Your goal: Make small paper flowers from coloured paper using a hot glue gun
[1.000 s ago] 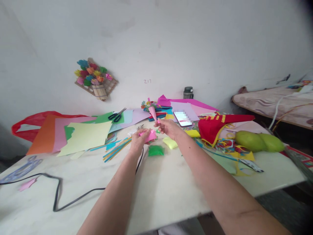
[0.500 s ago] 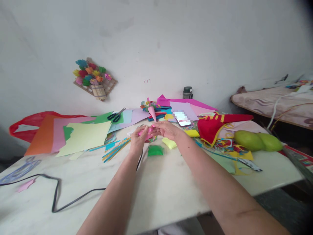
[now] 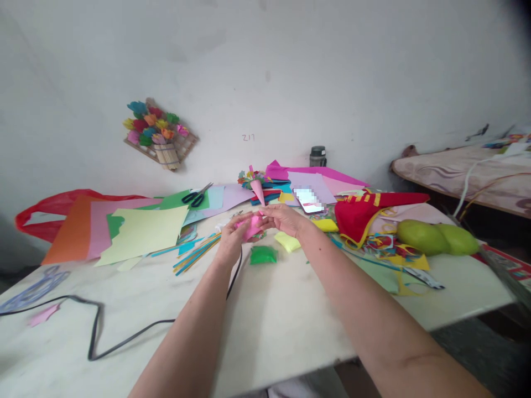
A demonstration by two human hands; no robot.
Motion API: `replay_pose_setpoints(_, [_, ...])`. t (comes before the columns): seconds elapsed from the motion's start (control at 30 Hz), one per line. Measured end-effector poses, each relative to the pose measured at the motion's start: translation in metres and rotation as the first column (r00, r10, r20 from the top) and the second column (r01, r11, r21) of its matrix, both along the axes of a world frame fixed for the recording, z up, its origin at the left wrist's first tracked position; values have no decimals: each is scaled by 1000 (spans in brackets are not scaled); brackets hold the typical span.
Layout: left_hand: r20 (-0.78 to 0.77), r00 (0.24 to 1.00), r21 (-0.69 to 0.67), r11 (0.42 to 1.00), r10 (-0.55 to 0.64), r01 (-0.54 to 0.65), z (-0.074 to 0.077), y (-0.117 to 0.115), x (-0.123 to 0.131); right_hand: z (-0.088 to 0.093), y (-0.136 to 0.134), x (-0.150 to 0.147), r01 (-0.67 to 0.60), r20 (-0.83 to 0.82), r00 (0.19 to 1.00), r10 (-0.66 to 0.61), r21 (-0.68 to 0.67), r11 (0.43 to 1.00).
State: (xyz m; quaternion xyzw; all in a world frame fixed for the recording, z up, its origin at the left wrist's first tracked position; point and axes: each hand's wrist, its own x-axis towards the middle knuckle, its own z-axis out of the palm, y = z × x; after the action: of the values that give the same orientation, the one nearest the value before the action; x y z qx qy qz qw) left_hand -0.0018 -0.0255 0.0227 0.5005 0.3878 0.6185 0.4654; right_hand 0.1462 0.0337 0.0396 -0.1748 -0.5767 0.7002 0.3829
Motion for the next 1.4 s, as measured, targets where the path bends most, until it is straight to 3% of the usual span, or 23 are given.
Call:
replay_pose_setpoints(0.5, [97,994,-52,998,-41,46,1,2,3,-3,1,2,100,142,982,-128,189,977])
replay_pose_setpoints(0.7, [182,981,-53,996,-66,77,-3,5,0,2,-4,3,119,185,960,-210,407,906])
replay_pose_setpoints(0.9, [225,965,-159,972,-133,171,-8,12,-4,6,-7,3,100,210,941,-264,573,814])
replay_pose_setpoints(1.17, [225,964,-204,961,-142,189,-5,13,-1,12,-11,0,11,239,942,-236,681,732])
replay_pose_setpoints(1.4, [245,962,-200,965,-120,171,-4,15,-4,13,-13,0,76,187,939,-289,707,703])
